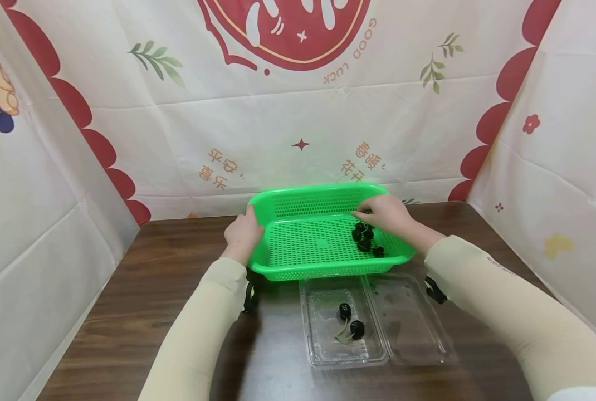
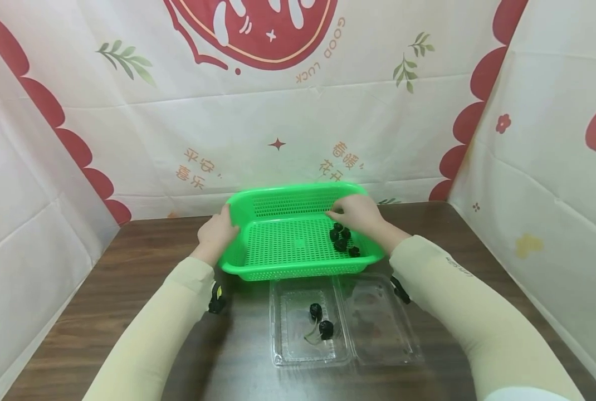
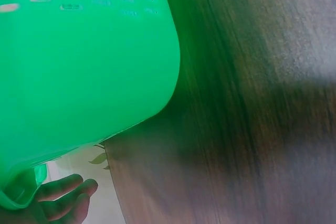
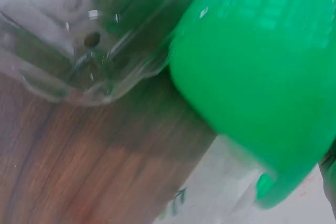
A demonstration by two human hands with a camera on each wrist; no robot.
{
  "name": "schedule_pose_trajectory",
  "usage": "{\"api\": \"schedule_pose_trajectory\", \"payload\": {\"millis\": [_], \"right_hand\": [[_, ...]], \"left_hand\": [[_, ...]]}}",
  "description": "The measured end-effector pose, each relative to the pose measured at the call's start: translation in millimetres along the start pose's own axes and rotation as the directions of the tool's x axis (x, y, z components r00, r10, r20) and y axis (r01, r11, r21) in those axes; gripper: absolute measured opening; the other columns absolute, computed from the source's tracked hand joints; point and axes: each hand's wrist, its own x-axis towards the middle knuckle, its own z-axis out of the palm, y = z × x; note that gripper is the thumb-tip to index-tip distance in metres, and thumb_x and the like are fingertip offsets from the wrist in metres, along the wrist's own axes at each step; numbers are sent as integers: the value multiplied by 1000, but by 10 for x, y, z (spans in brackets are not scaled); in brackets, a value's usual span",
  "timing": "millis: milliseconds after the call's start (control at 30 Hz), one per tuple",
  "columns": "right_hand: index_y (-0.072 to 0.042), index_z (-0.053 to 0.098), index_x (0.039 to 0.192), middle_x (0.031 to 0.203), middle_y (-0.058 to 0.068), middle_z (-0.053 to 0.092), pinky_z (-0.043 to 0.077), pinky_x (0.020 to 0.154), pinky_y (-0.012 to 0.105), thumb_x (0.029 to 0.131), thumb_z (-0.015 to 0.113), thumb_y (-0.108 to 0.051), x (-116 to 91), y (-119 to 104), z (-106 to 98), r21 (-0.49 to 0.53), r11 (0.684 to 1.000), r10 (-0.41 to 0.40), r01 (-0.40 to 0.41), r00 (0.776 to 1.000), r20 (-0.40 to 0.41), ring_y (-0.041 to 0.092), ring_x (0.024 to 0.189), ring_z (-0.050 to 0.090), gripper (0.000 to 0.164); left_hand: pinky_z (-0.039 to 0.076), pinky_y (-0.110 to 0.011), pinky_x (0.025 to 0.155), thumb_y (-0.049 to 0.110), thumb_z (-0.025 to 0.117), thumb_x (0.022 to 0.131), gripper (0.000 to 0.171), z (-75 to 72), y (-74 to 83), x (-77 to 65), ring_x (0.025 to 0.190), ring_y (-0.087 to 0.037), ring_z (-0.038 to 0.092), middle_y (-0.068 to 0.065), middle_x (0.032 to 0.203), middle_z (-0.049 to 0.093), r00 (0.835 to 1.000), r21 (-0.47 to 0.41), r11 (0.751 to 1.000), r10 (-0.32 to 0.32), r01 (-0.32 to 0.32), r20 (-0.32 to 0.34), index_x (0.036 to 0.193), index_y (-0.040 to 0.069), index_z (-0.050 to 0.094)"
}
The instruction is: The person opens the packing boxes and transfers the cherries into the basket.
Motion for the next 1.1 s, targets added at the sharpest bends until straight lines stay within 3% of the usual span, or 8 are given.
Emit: {"api": "schedule_pose_trajectory", "payload": {"millis": [333,467,733,967,1100], "right_hand": [[-16,77,85,80,-5,71,50,60,33,92,69,-28,-194,-474,-139,38,982,-185,188,980,-71,6,64,60,16],[-19,76,81,75,-9,68,49,59,30,90,71,-25,-286,-615,-186,38,950,-302,309,945,-122,3,62,59,13],[-19,74,75,71,-11,65,45,54,24,83,77,-19,-458,-795,-178,8,866,-487,500,847,-211,-1,56,51,8],[-21,71,74,71,-14,63,47,56,24,86,74,-22,-618,-934,-150,39,822,-555,567,815,-165,3,62,58,12],[-21,72,75,71,-14,64,48,57,22,86,74,-23,-694,-1020,-116,40,790,-599,612,784,-165,4,64,59,11]], "left_hand": [[49,-42,58,21,50,98,64,-14,10,-20,74,-27,63,-15,98,67,1000,24,999,-25,25,-11,155,9,22],[50,-42,60,18,47,99,62,-11,26,-15,76,-27,63,-15,99,67,999,40,999,-35,36,-8,155,10,23],[51,-44,63,17,47,99,60,-1,18,0,81,-29,65,-16,101,67,1000,54,998,-29,30,-11,154,10,24],[51,-43,65,17,47,99,59,5,13,10,84,-29,65,-16,103,67,1000,62,998,-16,17,-17,153,9,25],[51,-44,65,16,48,99,60,-7,23,6,85,-29,65,-16,103,66,1000,65,998,-23,24,-6,154,10,25]]}}
